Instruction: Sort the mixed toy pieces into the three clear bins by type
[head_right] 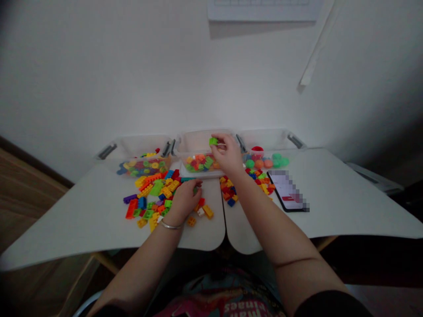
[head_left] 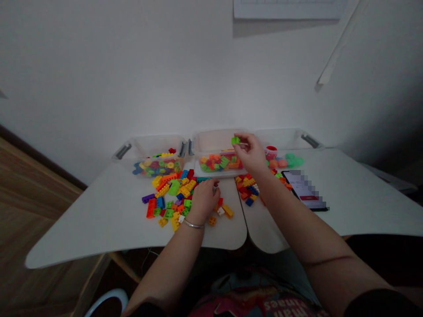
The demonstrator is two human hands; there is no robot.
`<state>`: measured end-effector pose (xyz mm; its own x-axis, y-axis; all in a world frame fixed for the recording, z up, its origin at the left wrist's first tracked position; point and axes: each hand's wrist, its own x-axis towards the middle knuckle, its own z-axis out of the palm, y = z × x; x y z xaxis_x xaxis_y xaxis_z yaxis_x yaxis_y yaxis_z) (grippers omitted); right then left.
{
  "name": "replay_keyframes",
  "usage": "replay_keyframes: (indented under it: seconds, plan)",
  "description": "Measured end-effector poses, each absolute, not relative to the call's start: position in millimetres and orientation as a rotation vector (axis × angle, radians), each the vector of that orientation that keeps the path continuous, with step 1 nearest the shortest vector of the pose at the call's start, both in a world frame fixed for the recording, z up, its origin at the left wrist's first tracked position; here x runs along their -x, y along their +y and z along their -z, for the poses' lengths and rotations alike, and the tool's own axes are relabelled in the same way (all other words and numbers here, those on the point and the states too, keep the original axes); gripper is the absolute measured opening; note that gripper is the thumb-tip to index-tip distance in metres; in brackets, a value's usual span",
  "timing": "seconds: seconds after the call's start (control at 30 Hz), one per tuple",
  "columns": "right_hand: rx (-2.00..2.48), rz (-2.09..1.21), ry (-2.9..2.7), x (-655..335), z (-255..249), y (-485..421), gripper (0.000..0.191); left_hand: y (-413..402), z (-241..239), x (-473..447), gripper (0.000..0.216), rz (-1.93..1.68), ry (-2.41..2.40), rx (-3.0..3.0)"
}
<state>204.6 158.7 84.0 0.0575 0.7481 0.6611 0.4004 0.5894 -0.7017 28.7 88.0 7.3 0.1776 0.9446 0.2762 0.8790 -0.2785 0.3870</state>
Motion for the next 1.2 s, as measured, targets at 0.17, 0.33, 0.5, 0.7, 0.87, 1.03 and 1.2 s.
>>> replay_keyframes:
  seconds: [0.17, 0.33, 0.5, 0.7, 0.87, 1.03, 1.2]
  plan:
    - [1.063, -0.397, -1.561, -190, -114, 195, 0.029, 89, -6, -28, 0.026, -0.720, 1.784, -2.304]
    - [1.121, -0.421, -1.637, -170, -122, 212, 0.029, 89, -4, -27, 0.027, -0.730, 1.773, -2.318]
    - [1.298, -0.480, -1.888, -155, -113, 218, 0.024, 89, -4, -26, 0.027, -0.721, 1.766, -2.338]
    - [1.420, -0.406, -2.031, -152, -109, 219, 0.025, 88, -6, -27, 0.027, -0.698, 1.777, -2.328]
    - [1.415, -0.297, -2.049, -152, -108, 214, 0.025, 88, -9, -28, 0.028, -0.690, 1.783, -2.321]
    - [1.284, -0.226, -1.989, -154, -105, 208, 0.023, 87, -8, -28, 0.028, -0.720, 1.769, -2.313]
    - [0.915, -0.103, -1.826, -162, -101, 193, 0.022, 90, -3, -28, 0.028, -0.824, 1.758, -2.248]
